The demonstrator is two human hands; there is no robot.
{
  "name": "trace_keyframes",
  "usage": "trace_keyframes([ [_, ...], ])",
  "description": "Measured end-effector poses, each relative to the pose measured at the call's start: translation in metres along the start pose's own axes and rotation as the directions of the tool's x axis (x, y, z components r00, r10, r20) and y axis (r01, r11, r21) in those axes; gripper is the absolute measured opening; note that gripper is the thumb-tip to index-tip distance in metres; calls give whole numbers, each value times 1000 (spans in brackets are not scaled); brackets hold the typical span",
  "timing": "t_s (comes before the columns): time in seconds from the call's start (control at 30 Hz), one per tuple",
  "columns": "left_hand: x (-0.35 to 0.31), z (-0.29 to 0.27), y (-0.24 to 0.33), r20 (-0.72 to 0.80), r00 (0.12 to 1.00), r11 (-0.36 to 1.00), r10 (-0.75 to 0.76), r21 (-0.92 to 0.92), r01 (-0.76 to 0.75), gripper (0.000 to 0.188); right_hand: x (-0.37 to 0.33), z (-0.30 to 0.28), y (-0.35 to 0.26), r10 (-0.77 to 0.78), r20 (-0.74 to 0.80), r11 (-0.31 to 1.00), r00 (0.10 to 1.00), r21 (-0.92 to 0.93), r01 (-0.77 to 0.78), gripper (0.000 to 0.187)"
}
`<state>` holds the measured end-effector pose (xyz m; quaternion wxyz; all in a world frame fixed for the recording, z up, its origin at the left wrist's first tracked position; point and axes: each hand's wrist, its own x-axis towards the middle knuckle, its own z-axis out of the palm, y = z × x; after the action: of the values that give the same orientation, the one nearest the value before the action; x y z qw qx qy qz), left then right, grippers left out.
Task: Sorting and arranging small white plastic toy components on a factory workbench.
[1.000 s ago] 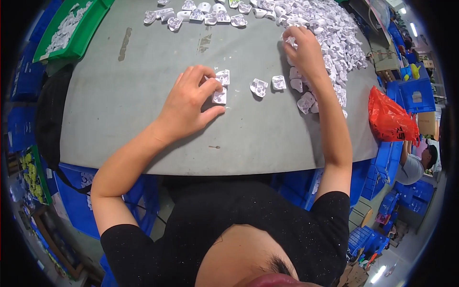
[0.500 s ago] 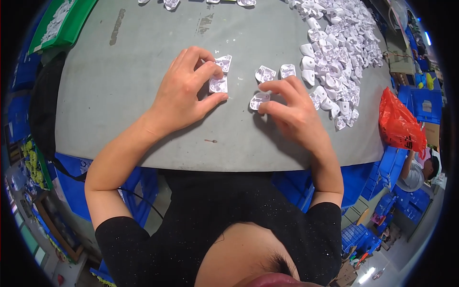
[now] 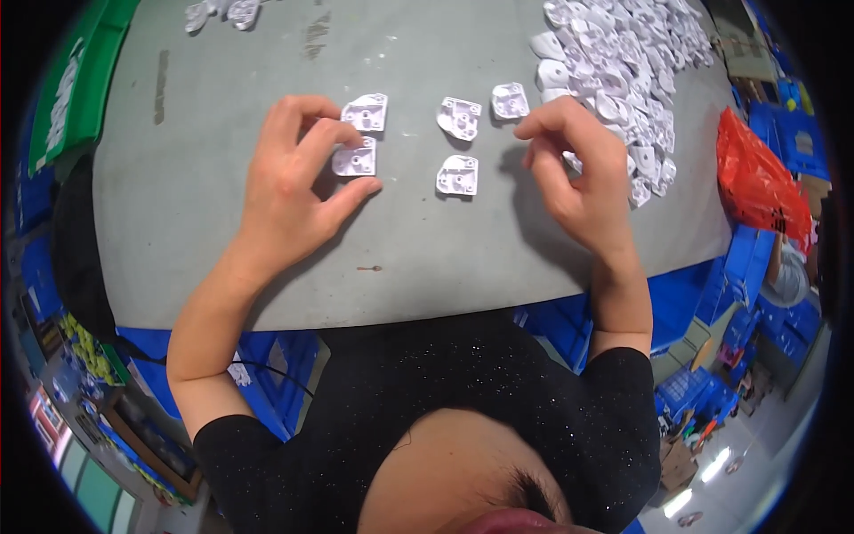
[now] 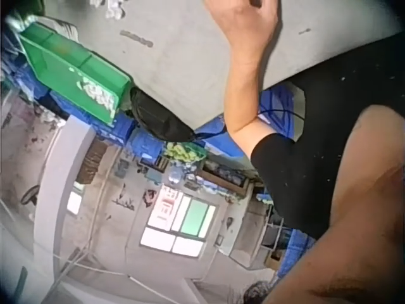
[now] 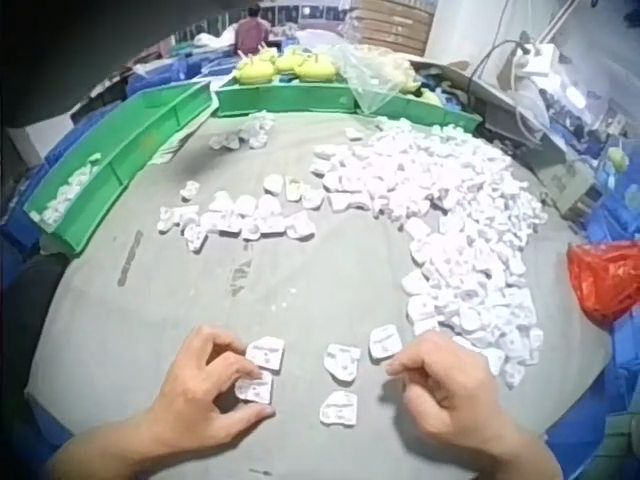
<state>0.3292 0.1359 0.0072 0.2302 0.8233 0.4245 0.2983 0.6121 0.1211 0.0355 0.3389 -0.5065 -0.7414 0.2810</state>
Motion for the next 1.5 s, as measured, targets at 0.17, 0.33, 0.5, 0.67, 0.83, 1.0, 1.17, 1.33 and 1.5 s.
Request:
trace_keyframes([
  [0.17,2,1,0,-3,1000,1000,-21,21,21,37,-4,5,-3,33,25,999,999,27,-34,18],
  [0.33,1,1,0,-7,1000,999,-15,29,15,37,-7,5,-8,81,128,995,988,40,-87,17],
  [0.5,1,1,0,1,1000,999,-16,33,16,37,-11,16,-9,-59,277,991,959,-101,90,36],
  [0.67,1,1,0,-4,1000,999,-9,43,9,37,-13,25,-9,-195,317,971,928,-69,227,33],
  [0.83,0,1,-2,-4,1000,999,-2,40,2,38,-5,13,-5,-218,224,972,950,-39,233,33],
  [1.0,1,0,-1,3,1000,1000,0,31,-1,37,3,-23,11,14,-354,995,935,-86,-47,37],
  [1.17,1,0,0,13,1000,1000,-16,19,16,38,13,-24,34,-38,-420,981,907,-189,-47,36],
  [1.33,1,1,-1,20,999,999,-27,45,26,38,25,-13,45,-111,-372,919,922,-393,-48,36],
  [1.5,0,0,-2,-3,1000,999,-11,43,11,37,27,-8,48,-151,-227,804,962,-594,-14,39],
])
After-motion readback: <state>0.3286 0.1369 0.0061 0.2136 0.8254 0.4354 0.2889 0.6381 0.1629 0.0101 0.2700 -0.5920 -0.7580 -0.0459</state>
